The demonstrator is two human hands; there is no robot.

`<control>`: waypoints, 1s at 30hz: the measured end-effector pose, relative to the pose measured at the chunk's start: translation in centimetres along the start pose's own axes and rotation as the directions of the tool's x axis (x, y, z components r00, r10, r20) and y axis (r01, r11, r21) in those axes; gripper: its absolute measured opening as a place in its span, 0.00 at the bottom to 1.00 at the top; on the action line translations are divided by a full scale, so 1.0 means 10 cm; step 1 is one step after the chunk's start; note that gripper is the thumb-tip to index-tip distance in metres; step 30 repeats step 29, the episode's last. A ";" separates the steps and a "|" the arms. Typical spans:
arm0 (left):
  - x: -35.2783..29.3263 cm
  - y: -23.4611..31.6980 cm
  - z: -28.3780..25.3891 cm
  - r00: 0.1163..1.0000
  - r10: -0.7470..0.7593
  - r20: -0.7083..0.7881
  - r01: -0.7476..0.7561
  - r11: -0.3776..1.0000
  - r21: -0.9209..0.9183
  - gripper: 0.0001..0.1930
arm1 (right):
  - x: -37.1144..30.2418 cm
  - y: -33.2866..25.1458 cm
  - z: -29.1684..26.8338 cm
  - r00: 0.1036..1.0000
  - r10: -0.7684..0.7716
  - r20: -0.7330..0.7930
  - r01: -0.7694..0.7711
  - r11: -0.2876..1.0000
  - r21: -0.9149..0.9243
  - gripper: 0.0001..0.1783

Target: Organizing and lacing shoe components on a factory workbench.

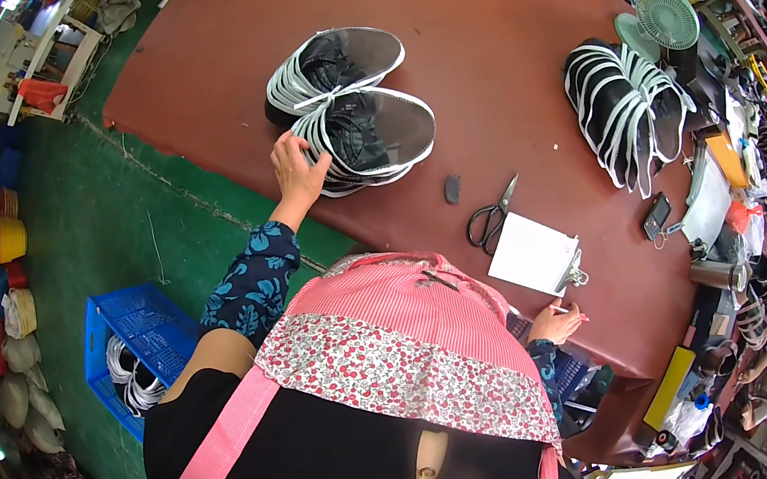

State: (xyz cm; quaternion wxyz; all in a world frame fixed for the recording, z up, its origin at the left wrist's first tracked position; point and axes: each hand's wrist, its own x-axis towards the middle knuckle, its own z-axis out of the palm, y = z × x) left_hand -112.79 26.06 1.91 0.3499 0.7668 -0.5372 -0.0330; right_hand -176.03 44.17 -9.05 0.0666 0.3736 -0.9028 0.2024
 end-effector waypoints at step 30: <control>1.65 -1.05 0.37 0.996 0.016 -0.085 -0.013 0.999 0.037 0.40 | 0.24 0.16 0.18 0.975 0.032 0.219 -0.016 0.997 -0.070 0.29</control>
